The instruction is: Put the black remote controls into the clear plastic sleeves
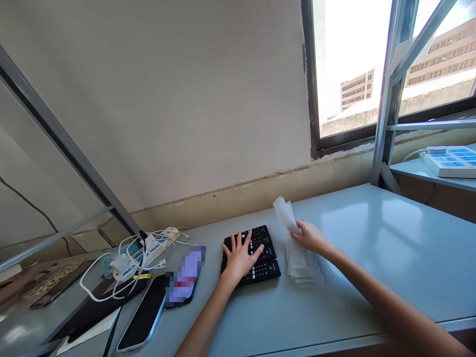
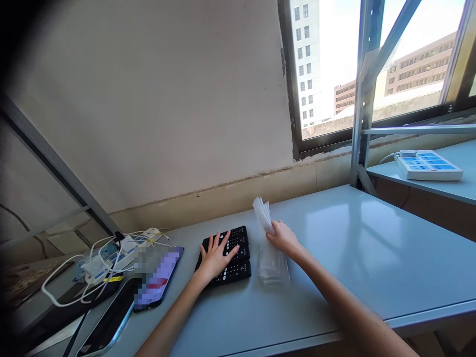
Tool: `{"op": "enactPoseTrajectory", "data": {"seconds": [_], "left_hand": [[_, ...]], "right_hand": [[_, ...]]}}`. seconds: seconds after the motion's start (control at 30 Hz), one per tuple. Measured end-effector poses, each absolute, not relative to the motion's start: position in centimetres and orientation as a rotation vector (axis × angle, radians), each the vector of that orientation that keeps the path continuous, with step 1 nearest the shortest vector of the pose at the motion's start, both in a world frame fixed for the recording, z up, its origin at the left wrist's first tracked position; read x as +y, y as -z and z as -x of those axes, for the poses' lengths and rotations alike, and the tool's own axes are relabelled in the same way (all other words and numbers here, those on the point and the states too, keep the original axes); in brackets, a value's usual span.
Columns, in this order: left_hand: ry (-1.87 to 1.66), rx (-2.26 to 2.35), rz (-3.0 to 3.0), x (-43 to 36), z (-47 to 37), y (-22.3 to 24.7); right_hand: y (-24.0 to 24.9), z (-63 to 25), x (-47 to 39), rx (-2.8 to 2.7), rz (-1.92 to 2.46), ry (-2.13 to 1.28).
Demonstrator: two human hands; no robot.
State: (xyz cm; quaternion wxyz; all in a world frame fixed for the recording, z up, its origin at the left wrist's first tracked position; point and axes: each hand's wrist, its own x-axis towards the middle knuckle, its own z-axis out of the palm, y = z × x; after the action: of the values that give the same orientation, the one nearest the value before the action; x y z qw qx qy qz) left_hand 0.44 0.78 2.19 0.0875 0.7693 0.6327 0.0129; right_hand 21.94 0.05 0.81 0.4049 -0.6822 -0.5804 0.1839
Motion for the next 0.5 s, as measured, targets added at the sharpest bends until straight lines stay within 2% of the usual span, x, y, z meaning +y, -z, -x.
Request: {"op": "enactPoseTrajectory", "data": {"seconds": [0.23,0.5], "left_hand": [[-0.012,1.858,-2.338,0.8,-3.0,-2.0],[-0.028,1.762,-2.508,1.3,-9.5,-1.4]], "right_hand": [[-2.5,-21.9,-0.1,-1.085,1.373,-0.582],[-3.2,-21.4,-0.5,-0.783,1.215,-0.697]]}}
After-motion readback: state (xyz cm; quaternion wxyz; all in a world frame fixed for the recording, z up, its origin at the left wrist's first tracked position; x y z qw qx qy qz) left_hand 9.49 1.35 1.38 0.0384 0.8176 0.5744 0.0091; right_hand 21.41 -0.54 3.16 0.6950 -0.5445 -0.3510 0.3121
